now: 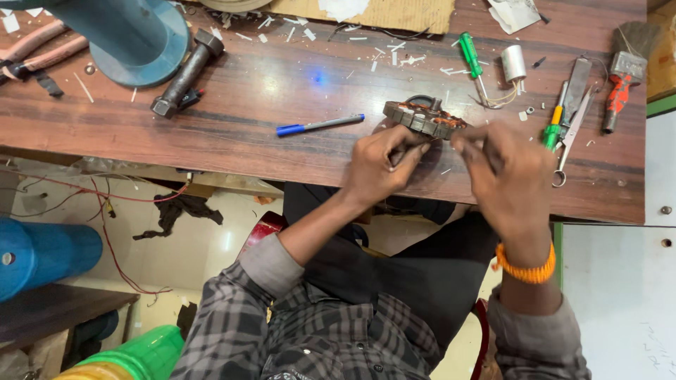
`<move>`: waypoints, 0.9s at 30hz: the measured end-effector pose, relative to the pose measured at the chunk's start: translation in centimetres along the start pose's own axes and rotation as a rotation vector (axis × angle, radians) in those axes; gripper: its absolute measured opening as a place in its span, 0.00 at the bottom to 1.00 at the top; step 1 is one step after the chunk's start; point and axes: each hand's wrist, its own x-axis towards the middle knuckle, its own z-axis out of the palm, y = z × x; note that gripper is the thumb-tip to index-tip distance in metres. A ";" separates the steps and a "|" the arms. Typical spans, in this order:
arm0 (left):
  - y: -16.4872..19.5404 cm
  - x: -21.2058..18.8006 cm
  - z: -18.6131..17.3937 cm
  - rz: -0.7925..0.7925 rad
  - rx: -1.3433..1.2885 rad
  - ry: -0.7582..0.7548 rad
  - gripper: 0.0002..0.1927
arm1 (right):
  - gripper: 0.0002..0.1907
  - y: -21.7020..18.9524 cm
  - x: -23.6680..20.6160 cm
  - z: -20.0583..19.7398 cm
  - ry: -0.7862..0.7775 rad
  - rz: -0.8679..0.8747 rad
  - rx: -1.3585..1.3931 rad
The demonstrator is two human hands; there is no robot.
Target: The person sits at a workbench holding an electric motor armature and works on its copper commutator segments by hand, turning the rotor and picking at the windings and slots. They briefly pick up a marker and set it down, then resume working on the armature.
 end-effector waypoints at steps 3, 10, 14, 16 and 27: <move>-0.1 -0.6 1.3 -0.200 -0.137 0.082 0.04 | 0.06 1.3 2.6 1.2 -0.034 0.069 0.022; -1.1 -0.8 4.2 -0.419 -0.355 0.247 0.04 | 0.06 6.0 6.0 3.6 -0.185 0.316 0.316; -0.3 -0.6 4.6 -0.429 -0.214 0.298 0.05 | 0.07 8.8 5.8 4.7 -0.174 0.259 0.522; 0.5 -0.9 3.9 -0.427 -0.047 0.238 0.07 | 0.07 9.9 5.3 4.7 -0.147 0.292 0.524; -0.5 4.8 -2.2 0.511 0.434 -0.265 0.36 | 0.08 6.7 1.5 -0.3 -0.129 0.487 0.521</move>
